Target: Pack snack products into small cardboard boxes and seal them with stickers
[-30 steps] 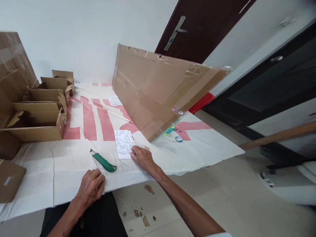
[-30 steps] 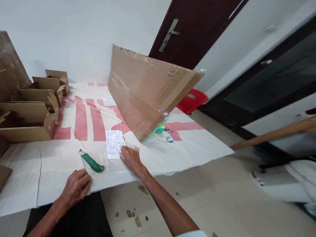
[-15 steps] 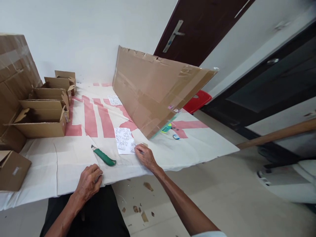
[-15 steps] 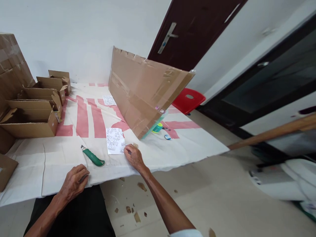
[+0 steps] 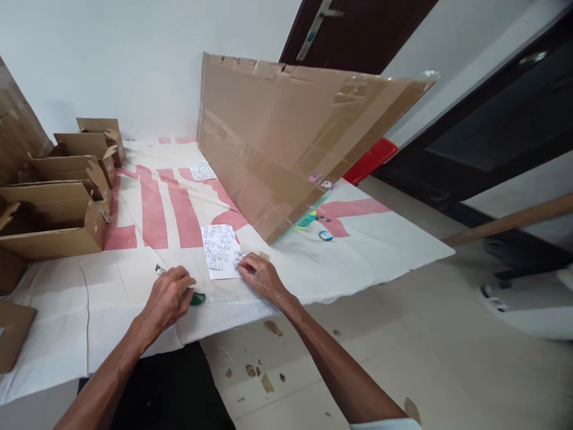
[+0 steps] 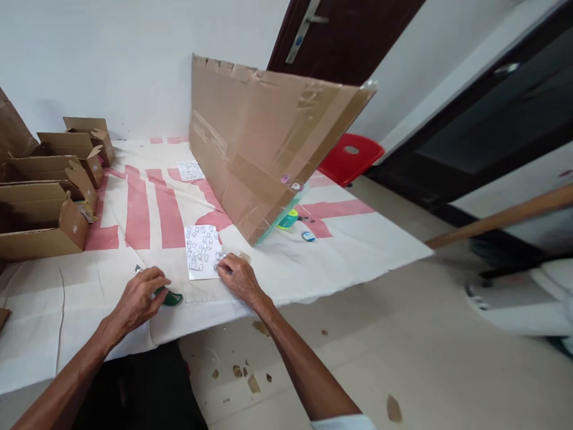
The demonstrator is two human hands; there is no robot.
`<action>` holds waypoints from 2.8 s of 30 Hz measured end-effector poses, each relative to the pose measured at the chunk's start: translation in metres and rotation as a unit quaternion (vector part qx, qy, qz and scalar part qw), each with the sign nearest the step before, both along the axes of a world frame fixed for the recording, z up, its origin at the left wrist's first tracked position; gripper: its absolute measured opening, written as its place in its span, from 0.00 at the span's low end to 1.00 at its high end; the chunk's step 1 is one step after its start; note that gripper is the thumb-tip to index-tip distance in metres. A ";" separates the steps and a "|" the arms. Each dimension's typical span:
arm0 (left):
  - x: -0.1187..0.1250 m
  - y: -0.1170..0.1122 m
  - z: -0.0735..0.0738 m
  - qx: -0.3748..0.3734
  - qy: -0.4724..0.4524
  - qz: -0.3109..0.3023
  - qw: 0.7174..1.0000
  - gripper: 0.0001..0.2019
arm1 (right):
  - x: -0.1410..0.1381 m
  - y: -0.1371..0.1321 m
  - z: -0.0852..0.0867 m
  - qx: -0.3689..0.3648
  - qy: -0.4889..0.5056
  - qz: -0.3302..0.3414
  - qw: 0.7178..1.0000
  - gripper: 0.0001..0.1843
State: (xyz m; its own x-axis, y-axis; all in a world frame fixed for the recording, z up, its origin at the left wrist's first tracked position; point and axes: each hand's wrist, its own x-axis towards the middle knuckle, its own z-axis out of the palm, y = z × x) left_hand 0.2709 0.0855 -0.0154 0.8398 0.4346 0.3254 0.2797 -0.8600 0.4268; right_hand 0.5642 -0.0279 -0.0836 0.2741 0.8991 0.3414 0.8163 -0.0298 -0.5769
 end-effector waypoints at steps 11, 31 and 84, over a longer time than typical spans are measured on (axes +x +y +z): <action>0.150 0.063 0.020 0.026 0.169 -0.139 0.975 0.14 | 0.002 -0.009 0.005 0.009 -0.004 0.049 0.999 0.08; 0.226 0.085 0.001 0.010 0.245 -0.258 0.935 0.08 | 0.005 -0.002 0.006 0.102 -0.007 0.095 0.990 0.08; 0.211 0.090 -0.019 0.021 0.175 -0.182 0.967 0.08 | 0.001 -0.005 0.006 0.069 0.138 -0.009 0.988 0.01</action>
State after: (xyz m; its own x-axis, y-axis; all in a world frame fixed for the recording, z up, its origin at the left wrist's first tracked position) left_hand 0.4814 0.1760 -0.0340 0.9967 0.0810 0.0037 0.0754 -0.9433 0.3233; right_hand 0.5653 -0.0334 -0.0775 0.3888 0.8439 0.3697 0.6270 0.0516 -0.7773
